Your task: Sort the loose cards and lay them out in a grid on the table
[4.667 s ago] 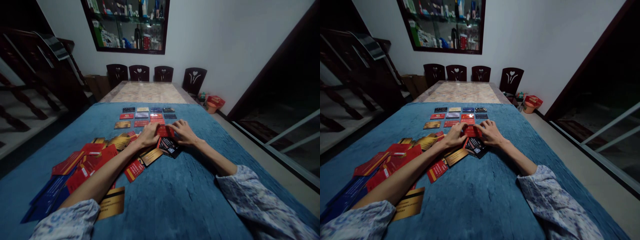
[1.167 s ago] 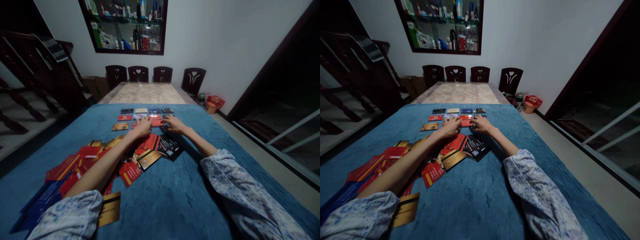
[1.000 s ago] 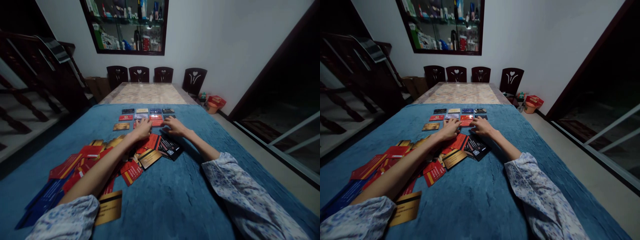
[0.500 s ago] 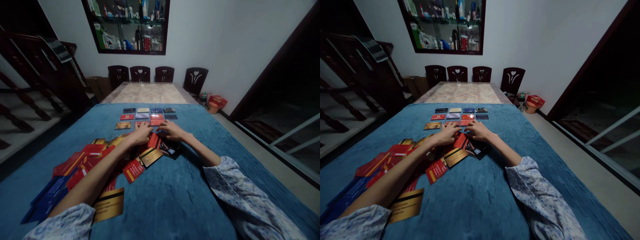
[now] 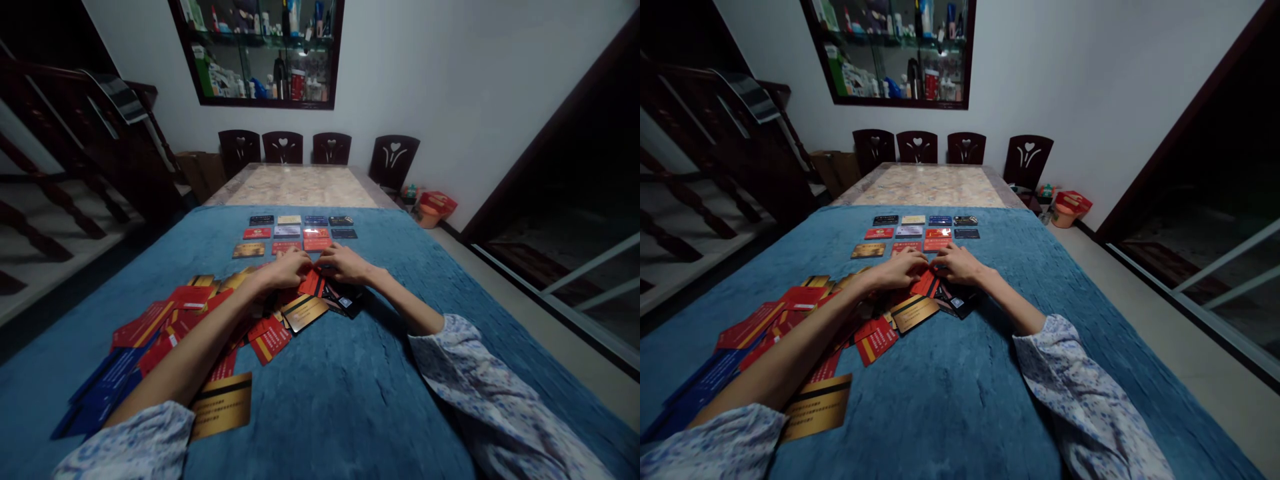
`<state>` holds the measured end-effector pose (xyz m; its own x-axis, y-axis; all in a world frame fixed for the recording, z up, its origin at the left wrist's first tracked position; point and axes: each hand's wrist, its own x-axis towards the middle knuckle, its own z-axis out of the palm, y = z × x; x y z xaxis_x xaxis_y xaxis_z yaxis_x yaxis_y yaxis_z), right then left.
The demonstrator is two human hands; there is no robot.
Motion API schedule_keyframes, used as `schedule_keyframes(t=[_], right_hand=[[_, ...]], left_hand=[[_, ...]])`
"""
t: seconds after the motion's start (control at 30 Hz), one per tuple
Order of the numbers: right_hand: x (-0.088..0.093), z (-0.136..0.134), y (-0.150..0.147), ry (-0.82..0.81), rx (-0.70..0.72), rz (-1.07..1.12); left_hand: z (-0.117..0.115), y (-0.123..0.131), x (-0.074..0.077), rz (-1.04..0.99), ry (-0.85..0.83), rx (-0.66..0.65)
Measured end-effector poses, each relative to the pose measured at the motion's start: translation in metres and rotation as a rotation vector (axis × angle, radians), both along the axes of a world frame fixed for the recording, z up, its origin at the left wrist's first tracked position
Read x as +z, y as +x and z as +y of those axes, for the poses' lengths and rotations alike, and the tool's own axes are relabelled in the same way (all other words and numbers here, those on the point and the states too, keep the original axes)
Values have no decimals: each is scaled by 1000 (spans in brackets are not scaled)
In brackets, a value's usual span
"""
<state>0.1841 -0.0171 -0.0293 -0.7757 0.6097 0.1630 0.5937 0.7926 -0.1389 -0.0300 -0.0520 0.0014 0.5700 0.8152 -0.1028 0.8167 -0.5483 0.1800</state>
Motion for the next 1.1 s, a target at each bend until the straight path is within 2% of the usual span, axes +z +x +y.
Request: schedule_keyframes(t=[0.3, 0.6, 1.1], right_hand=[[6, -2, 3, 42, 90, 20], [11, -8, 4, -59, 180, 1], [16, -3, 13, -9, 100, -73]], left_hand=[[-4, 4, -1, 5, 102, -11], [-12, 9, 8, 81, 129, 15], [-22, 13, 17, 89, 101, -47]])
